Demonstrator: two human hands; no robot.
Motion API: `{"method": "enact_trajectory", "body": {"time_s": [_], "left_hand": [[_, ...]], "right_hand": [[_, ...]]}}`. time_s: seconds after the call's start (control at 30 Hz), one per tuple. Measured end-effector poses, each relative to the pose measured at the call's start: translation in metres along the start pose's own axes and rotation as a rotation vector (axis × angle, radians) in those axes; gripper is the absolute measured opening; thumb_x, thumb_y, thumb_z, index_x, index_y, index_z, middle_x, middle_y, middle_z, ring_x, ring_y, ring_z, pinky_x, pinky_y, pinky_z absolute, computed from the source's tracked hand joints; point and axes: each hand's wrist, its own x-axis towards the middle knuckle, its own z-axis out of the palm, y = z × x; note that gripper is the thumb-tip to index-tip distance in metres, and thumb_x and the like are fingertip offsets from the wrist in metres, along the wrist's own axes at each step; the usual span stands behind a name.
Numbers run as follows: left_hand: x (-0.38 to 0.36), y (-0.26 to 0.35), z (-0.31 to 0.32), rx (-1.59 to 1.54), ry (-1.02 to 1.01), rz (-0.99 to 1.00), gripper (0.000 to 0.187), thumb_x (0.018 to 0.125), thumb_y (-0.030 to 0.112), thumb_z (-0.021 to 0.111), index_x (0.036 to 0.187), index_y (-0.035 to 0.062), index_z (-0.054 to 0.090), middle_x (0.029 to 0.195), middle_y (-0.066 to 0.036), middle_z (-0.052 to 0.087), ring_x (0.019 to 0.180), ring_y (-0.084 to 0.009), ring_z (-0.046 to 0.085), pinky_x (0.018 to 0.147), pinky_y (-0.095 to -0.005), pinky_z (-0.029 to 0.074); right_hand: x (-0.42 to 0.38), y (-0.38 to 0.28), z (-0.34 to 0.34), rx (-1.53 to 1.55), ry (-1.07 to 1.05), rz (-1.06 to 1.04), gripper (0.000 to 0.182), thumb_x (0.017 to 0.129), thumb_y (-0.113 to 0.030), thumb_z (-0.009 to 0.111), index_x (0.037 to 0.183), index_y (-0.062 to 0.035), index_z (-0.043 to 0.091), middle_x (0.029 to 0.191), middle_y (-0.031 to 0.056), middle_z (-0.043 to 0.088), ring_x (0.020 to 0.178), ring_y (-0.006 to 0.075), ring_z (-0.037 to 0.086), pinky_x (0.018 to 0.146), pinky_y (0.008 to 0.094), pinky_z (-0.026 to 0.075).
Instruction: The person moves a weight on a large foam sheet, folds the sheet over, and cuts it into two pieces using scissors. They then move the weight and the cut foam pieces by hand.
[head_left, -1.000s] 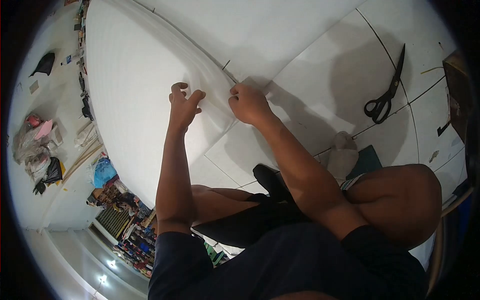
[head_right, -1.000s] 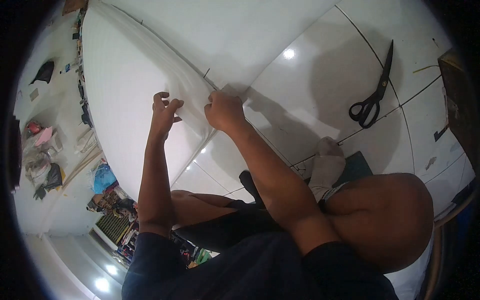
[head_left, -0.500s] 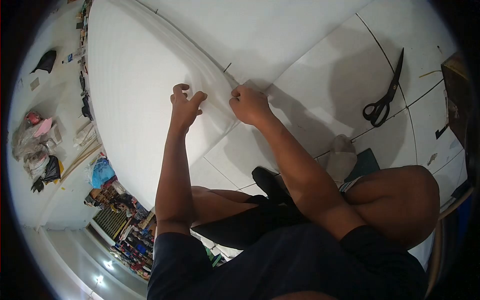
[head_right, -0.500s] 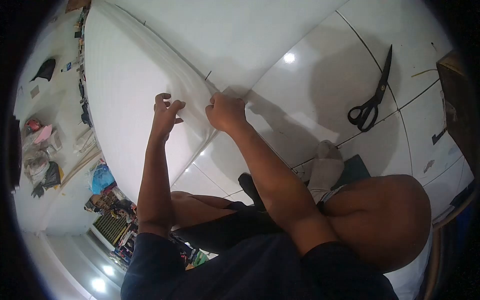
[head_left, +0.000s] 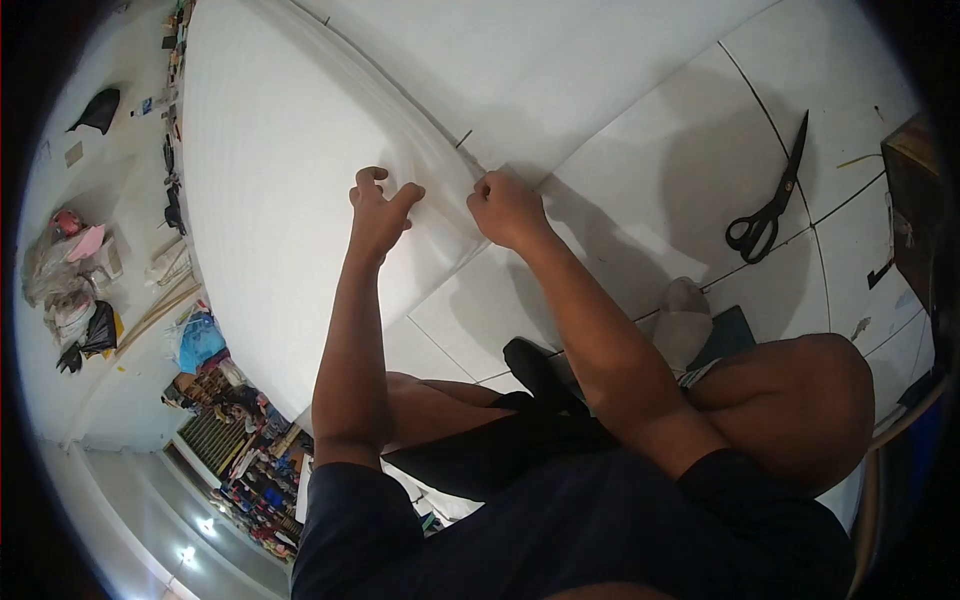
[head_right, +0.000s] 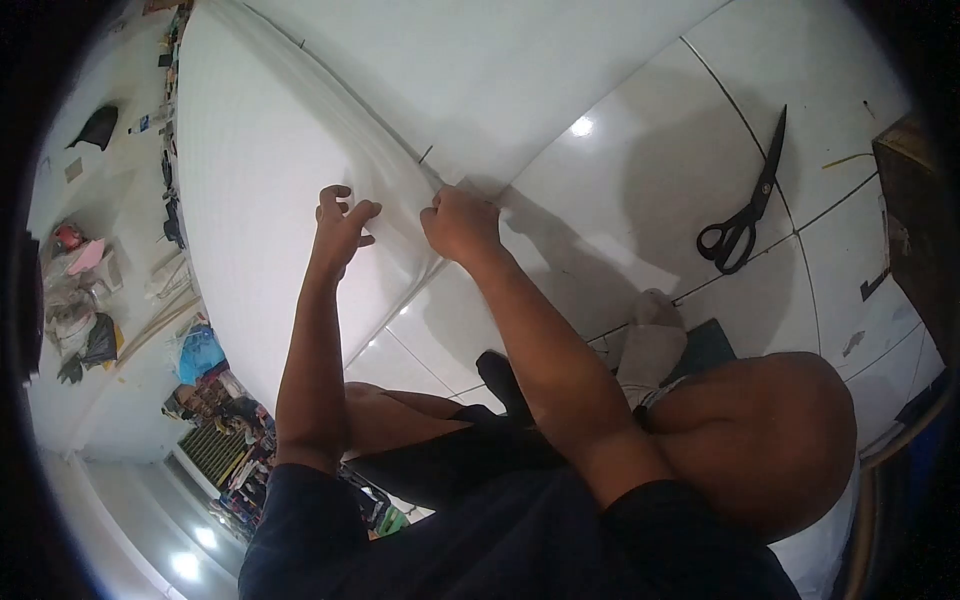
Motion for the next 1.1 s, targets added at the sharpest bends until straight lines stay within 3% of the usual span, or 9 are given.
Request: {"method": "enact_trajectory", "body": {"time_s": [0.03, 0.1, 0.33, 0.4, 0.73, 0.8, 0.93, 1.0, 1.1], "left_hand": [[0.0, -0.001, 0.0, -0.002, 0.001, 0.0, 0.08, 0.075, 0.03, 0.07, 0.135, -0.0047, 0.031, 0.13, -0.027, 0.032, 0.113, -0.0398, 0.053, 0.084, -0.0455, 0.057], [0.001, -0.002, 0.001, 0.005, 0.024, 0.02, 0.082, 0.073, 0.035, 0.072, 0.133, -0.0046, 0.033, 0.132, -0.029, 0.031, 0.098, -0.036, 0.058, 0.073, -0.0369, 0.056], [0.002, -0.006, 0.001, -0.019, 0.03, 0.045, 0.081, 0.073, 0.035, 0.072, 0.132, -0.0051, 0.034, 0.131, -0.03, 0.032, 0.097, -0.0344, 0.058, 0.072, -0.0376, 0.055], [0.001, -0.003, 0.0, -0.013, 0.003, 0.019, 0.084, 0.075, 0.033, 0.072, 0.136, -0.0052, 0.03, 0.132, -0.029, 0.032, 0.114, -0.0403, 0.052, 0.082, -0.0451, 0.058], [0.0, 0.0, 0.001, -0.008, -0.009, -0.007, 0.084, 0.074, 0.034, 0.072, 0.136, -0.0046, 0.031, 0.132, -0.029, 0.031, 0.115, -0.0406, 0.051, 0.083, -0.0451, 0.058], [0.001, -0.002, 0.002, 0.021, 0.037, 0.028, 0.081, 0.073, 0.037, 0.072, 0.132, -0.0045, 0.034, 0.13, -0.029, 0.033, 0.083, -0.0303, 0.062, 0.071, -0.0373, 0.055], [0.0, 0.0, 0.002, 0.015, 0.035, 0.026, 0.081, 0.072, 0.036, 0.072, 0.132, -0.0042, 0.034, 0.13, -0.029, 0.034, 0.081, -0.0294, 0.061, 0.071, -0.0375, 0.054], [-0.001, 0.003, 0.001, 0.011, -0.003, -0.011, 0.084, 0.074, 0.035, 0.073, 0.135, -0.0047, 0.031, 0.131, -0.028, 0.031, 0.114, -0.0393, 0.051, 0.083, -0.0443, 0.058], [-0.001, 0.004, 0.001, 0.011, 0.002, -0.004, 0.084, 0.073, 0.034, 0.073, 0.135, -0.0049, 0.031, 0.13, -0.028, 0.031, 0.114, -0.0392, 0.052, 0.082, -0.0443, 0.058]], "right_hand": [[0.0, 0.001, -0.001, -0.001, 0.0, -0.001, 0.028, 0.086, -0.028, 0.055, 0.1, -0.005, 0.064, 0.093, 0.0139, 0.07, 0.093, 0.0325, 0.066, 0.09, 0.0457, 0.045], [0.001, 0.0, -0.004, -0.02, -0.048, 0.005, 0.029, 0.087, -0.028, 0.054, 0.101, -0.0043, 0.063, 0.095, 0.0149, 0.07, 0.095, 0.0337, 0.065, 0.088, 0.0456, 0.047], [0.003, 0.001, 0.001, 0.004, -0.022, 0.004, 0.03, 0.087, -0.027, 0.053, 0.101, -0.0014, 0.06, 0.099, 0.0192, 0.067, 0.096, 0.0374, 0.064, 0.088, 0.0479, 0.047], [0.004, 0.002, 0.002, 0.04, 0.009, 0.003, 0.027, 0.089, -0.026, 0.054, 0.098, -0.0006, 0.061, 0.094, 0.0184, 0.067, 0.091, 0.0369, 0.063, 0.084, 0.0443, 0.049], [0.005, 0.004, 0.0, 0.09, 0.02, 0.033, 0.028, 0.088, -0.026, 0.054, 0.098, -0.0002, 0.06, 0.095, 0.0187, 0.066, 0.093, 0.0367, 0.063, 0.084, 0.0438, 0.049], [0.006, 0.006, 0.001, 0.096, 0.003, 0.048, 0.028, 0.088, -0.026, 0.054, 0.098, -0.0001, 0.06, 0.095, 0.0189, 0.066, 0.093, 0.0367, 0.063, 0.084, 0.0436, 0.049], [0.008, 0.011, 0.003, 0.091, 0.026, -0.004, 0.028, 0.088, -0.025, 0.054, 0.098, -0.0001, 0.06, 0.095, 0.0189, 0.066, 0.092, 0.0368, 0.063, 0.084, 0.0438, 0.049], [0.008, 0.011, 0.003, 0.09, 0.038, 0.0, 0.028, 0.088, -0.025, 0.054, 0.098, 0.0, 0.059, 0.095, 0.019, 0.066, 0.092, 0.0366, 0.063, 0.083, 0.0441, 0.049], [0.009, 0.011, 0.003, 0.082, 0.033, -0.003, 0.028, 0.087, -0.025, 0.054, 0.099, 0.0, 0.059, 0.095, 0.0191, 0.066, 0.092, 0.0364, 0.063, 0.083, 0.044, 0.049]]}}
